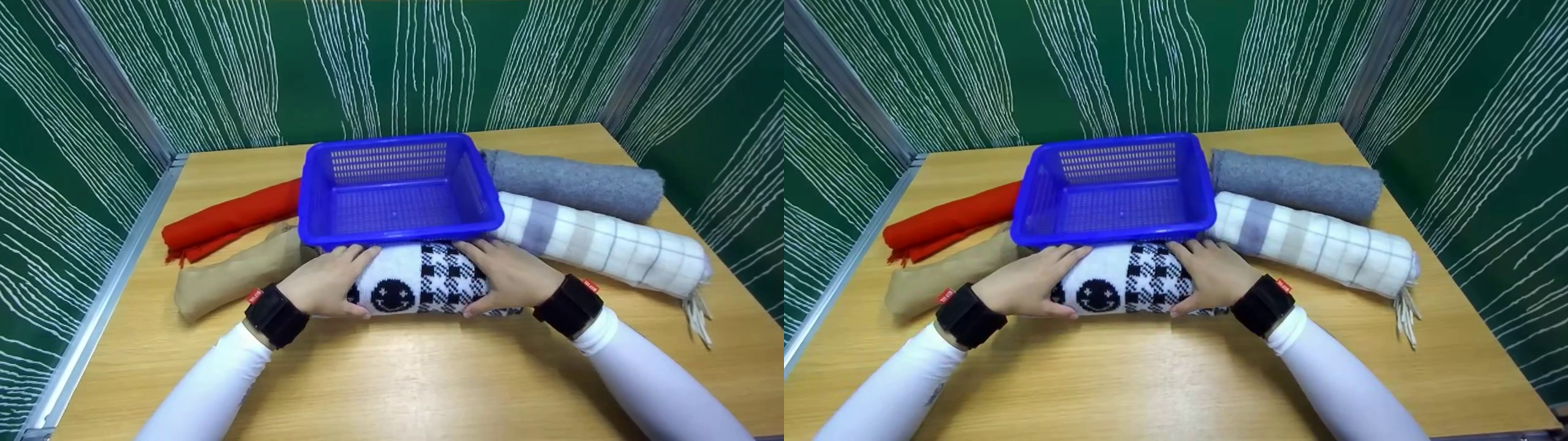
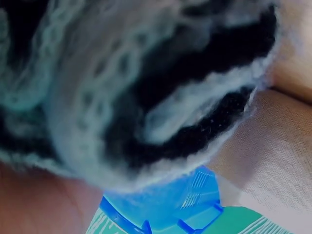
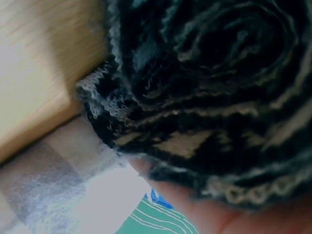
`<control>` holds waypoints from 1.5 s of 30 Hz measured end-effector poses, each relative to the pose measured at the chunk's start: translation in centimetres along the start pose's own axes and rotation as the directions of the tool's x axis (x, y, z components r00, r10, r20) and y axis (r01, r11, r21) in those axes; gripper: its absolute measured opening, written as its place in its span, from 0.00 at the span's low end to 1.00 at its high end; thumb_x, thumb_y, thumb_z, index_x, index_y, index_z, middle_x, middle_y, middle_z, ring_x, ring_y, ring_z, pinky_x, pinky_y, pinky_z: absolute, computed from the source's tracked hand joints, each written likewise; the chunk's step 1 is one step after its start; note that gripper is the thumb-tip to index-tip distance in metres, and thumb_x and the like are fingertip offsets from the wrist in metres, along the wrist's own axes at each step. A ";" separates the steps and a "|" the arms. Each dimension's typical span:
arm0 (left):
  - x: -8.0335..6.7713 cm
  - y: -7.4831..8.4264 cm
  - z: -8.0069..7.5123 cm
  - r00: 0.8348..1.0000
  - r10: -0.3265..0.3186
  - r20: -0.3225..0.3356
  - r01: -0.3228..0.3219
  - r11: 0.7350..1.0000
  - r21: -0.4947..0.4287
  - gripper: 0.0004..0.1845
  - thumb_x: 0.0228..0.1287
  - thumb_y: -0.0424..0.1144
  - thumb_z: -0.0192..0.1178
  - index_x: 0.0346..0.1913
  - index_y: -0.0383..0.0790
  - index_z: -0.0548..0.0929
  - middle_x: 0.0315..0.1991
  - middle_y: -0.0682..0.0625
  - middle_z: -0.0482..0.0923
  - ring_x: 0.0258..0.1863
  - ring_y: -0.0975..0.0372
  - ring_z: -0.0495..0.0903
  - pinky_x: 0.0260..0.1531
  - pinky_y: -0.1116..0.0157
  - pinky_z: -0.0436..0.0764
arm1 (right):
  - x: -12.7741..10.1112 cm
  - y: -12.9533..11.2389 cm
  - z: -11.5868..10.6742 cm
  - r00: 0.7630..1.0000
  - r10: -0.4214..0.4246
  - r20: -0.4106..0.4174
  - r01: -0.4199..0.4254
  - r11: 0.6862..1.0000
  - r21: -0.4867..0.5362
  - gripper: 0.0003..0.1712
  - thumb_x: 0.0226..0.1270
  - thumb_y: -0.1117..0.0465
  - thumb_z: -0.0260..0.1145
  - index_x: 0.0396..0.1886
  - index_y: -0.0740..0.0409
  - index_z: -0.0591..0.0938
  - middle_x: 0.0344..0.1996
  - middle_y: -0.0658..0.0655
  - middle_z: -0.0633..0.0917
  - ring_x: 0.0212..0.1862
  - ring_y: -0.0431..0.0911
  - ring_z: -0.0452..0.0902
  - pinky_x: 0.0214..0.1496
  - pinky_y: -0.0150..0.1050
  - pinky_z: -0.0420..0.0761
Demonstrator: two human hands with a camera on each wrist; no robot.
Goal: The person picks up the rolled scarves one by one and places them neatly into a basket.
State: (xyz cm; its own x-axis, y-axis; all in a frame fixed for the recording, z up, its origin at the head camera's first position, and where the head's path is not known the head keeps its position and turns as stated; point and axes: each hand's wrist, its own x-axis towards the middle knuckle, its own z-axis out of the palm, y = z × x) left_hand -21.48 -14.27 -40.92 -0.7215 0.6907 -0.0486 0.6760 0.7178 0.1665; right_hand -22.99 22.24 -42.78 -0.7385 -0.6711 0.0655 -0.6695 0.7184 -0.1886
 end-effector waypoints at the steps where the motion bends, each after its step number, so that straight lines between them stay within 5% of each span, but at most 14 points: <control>1: 0.0 0.0 0.0 1.000 0.000 0.001 0.000 1.000 0.000 0.62 0.56 0.59 0.82 0.86 0.36 0.59 0.71 0.36 0.73 0.69 0.42 0.76 0.74 0.44 0.77 | 0.0 0.0 0.0 1.000 0.002 0.004 -0.002 1.000 0.002 0.77 0.45 0.30 0.87 0.87 0.61 0.61 0.79 0.71 0.71 0.79 0.71 0.67 0.81 0.68 0.69; 23: 0.5 0.1 0.2 0.999 -0.026 0.023 0.027 0.999 -0.035 0.64 0.51 0.57 0.85 0.83 0.32 0.60 0.69 0.32 0.76 0.66 0.40 0.79 0.72 0.43 0.78 | 0.3 -0.3 0.3 0.995 0.062 0.082 -0.075 0.985 0.157 0.83 0.38 0.46 0.94 0.90 0.51 0.53 0.84 0.70 0.64 0.79 0.69 0.68 0.78 0.68 0.72; 38: 0.5 0.3 0.3 1.000 -0.029 0.001 0.029 0.999 -0.021 0.59 0.49 0.44 0.84 0.82 0.33 0.62 0.66 0.33 0.77 0.63 0.40 0.81 0.68 0.43 0.81 | -0.1 -0.4 0.3 1.000 0.026 0.018 -0.028 0.995 0.091 0.75 0.37 0.49 0.94 0.85 0.57 0.64 0.72 0.70 0.78 0.67 0.66 0.82 0.69 0.65 0.83; 45: 0.3 0.6 0.2 0.999 -0.001 -0.050 0.002 1.000 0.029 0.52 0.55 0.44 0.81 0.79 0.33 0.65 0.60 0.35 0.80 0.57 0.41 0.83 0.62 0.43 0.84 | -0.4 -0.5 0.1 0.999 -0.023 -0.037 0.026 0.998 0.061 0.69 0.36 0.59 0.91 0.83 0.61 0.67 0.63 0.68 0.84 0.57 0.63 0.86 0.60 0.63 0.88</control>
State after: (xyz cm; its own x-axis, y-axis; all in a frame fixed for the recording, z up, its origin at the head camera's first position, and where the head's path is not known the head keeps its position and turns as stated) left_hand -21.28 -13.61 -41.06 -0.7286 0.6849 0.0001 0.6784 0.7217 0.1376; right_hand -22.35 22.14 -42.79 -0.7251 -0.6804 0.1060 -0.6820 0.6885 -0.2466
